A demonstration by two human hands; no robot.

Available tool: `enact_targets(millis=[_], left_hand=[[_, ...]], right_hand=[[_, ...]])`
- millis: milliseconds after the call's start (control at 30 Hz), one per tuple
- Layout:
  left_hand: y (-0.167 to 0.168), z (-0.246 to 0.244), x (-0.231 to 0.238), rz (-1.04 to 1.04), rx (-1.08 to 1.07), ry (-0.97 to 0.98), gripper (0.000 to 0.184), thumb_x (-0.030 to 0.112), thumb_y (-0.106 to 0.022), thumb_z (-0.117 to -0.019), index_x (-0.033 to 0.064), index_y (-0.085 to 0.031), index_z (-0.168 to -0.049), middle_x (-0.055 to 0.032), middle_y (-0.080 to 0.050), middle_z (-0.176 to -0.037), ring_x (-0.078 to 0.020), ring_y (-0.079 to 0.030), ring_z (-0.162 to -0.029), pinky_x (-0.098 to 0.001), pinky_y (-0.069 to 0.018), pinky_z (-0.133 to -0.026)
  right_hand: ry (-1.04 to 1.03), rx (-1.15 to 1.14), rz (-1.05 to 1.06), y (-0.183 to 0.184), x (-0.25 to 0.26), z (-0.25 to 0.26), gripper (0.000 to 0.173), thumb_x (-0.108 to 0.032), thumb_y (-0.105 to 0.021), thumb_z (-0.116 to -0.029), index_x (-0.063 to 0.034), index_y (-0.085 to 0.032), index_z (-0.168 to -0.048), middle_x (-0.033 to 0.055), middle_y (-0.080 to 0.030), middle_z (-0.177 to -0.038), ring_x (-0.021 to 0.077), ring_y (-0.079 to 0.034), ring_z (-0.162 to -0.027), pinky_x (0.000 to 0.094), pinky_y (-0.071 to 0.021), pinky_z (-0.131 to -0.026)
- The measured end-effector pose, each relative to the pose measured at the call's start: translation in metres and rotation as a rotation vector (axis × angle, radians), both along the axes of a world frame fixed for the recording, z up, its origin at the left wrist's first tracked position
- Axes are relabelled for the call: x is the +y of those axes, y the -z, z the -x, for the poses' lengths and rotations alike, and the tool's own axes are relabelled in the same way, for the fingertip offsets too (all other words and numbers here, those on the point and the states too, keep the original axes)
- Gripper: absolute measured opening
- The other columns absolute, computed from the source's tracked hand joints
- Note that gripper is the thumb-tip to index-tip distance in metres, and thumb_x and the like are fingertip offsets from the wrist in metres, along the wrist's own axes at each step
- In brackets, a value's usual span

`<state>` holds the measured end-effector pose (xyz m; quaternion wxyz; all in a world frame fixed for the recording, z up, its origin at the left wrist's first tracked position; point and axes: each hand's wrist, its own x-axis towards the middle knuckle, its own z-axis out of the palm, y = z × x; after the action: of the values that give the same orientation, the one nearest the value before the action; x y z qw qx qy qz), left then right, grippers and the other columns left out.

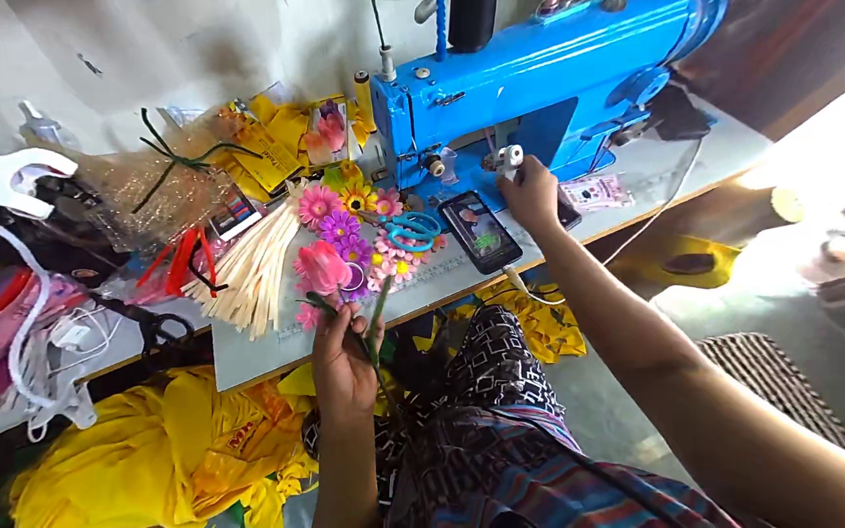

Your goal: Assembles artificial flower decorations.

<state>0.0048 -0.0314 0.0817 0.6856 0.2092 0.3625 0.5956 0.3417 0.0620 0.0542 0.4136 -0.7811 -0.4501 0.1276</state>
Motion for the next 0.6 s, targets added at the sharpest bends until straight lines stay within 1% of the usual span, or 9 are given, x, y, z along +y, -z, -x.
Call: enact_targets(millis=[100, 167, 233, 300, 400, 467, 533, 567, 600], left_hand=[[0.004, 0.001, -0.001, 0.031, 0.02, -0.018, 0.024, 0.008, -0.038, -0.1085, 0.0129, -0.061, -0.113, -0.0003, -0.061, -0.079, -0.0124, -0.064, -0.068, -0.0317, -0.0613, -0.071], [0.004, 0.003, -0.002, 0.039, 0.015, -0.038, 0.024, 0.009, -0.039, -0.1083, 0.0138, -0.061, -0.114, -0.0004, -0.061, -0.082, -0.0118, -0.064, -0.07, -0.0307, -0.0608, -0.071], [0.002, 0.005, -0.003, 0.042, 0.01, -0.058, 0.024, 0.009, -0.039, -0.1082, 0.0149, -0.061, -0.116, 0.0, -0.061, -0.082, -0.0112, -0.063, -0.07, -0.0301, -0.0598, -0.073], [0.002, 0.007, -0.002, 0.048, 0.0, -0.073, 0.023, 0.009, -0.04, -0.1079, 0.0149, -0.062, -0.114, 0.0001, -0.061, -0.082, -0.0113, -0.063, -0.071, -0.0302, -0.0593, -0.075], [0.002, 0.007, 0.002, 0.05, -0.014, -0.09, 0.023, 0.01, -0.041, -0.1079, 0.0155, -0.063, -0.114, 0.0009, -0.061, -0.08, -0.011, -0.064, -0.07, -0.0288, -0.0596, -0.072], [0.003, 0.007, 0.004, 0.036, -0.018, -0.083, 0.022, 0.01, -0.043, -0.1075, 0.0166, -0.062, -0.116, 0.001, -0.06, -0.082, -0.0114, -0.063, -0.072, -0.0293, -0.059, -0.073], [0.005, 0.006, 0.009, 0.014, -0.027, -0.085, 0.022, 0.009, -0.044, -0.1073, 0.0164, -0.061, -0.117, 0.001, -0.059, -0.083, -0.0112, -0.062, -0.072, -0.0296, -0.0586, -0.074], [0.007, 0.006, 0.011, 0.0, -0.038, -0.088, 0.022, 0.009, -0.043, -0.1073, 0.0165, -0.062, -0.118, 0.0011, -0.06, -0.083, -0.0111, -0.063, -0.072, -0.03, -0.0586, -0.075], [0.008, 0.005, 0.013, -0.013, -0.047, -0.088, 0.023, 0.01, -0.043, -0.1073, 0.0168, -0.062, -0.118, 0.0017, -0.06, -0.083, -0.0108, -0.063, -0.073, -0.0303, -0.0586, -0.077]], right_hand=[[-0.008, -0.066, 0.015, 0.01, 0.014, 0.009, 0.044, -0.022, -0.061, -0.1018, 0.0074, -0.055, -0.133, 0.0324, -0.065, -0.116, 0.0504, -0.064, -0.11, 0.0666, -0.047, -0.096], [-0.002, -0.106, 0.044, 0.014, 0.018, 0.011, 0.046, -0.024, -0.06, -0.1027, 0.0088, -0.052, -0.135, 0.0344, -0.064, -0.118, 0.0525, -0.063, -0.112, 0.0679, -0.0471, -0.095], [0.002, -0.139, 0.042, 0.017, 0.016, 0.011, 0.05, -0.025, -0.061, -0.102, 0.0106, -0.049, -0.136, 0.0359, -0.061, -0.122, 0.0539, -0.06, -0.117, 0.0676, -0.0455, -0.099], [-0.003, -0.173, -0.005, 0.02, 0.012, 0.007, 0.056, -0.026, -0.064, -0.0999, 0.0119, -0.048, -0.137, 0.0371, -0.059, -0.125, 0.0553, -0.055, -0.122, 0.068, -0.0417, -0.104], [-0.002, -0.193, -0.069, 0.018, -0.003, 0.003, 0.067, -0.03, -0.067, -0.0978, 0.0112, -0.044, -0.145, 0.0369, -0.056, -0.132, 0.0562, -0.05, -0.127, 0.0684, -0.0348, -0.109], [0.002, -0.162, -0.131, 0.01, -0.022, 0.009, 0.064, -0.031, -0.065, -0.0989, 0.009, -0.045, -0.145, 0.0352, -0.055, -0.135, 0.0531, -0.05, -0.128, 0.0658, -0.0355, -0.11], [-0.073, -0.076, -0.181, -0.005, -0.053, 0.034, 0.05, -0.03, -0.059, -0.1031, 0.0069, -0.053, -0.137, 0.0286, -0.062, -0.125, 0.0409, -0.061, -0.115, 0.056, -0.0479, -0.101], [-0.19, -0.016, -0.185, -0.011, -0.073, 0.054, 0.042, -0.027, -0.056, -0.105, 0.0074, -0.057, -0.128, 0.0247, -0.065, -0.112, 0.0335, -0.066, -0.1, 0.0509, -0.0543, -0.089], [-0.36, 0.07, -0.147, -0.015, -0.094, 0.077, 0.033, -0.024, -0.055, -0.1061, 0.0062, -0.06, -0.119, 0.0197, -0.066, -0.101, 0.0261, -0.067, -0.088, 0.0456, -0.0569, -0.08]])
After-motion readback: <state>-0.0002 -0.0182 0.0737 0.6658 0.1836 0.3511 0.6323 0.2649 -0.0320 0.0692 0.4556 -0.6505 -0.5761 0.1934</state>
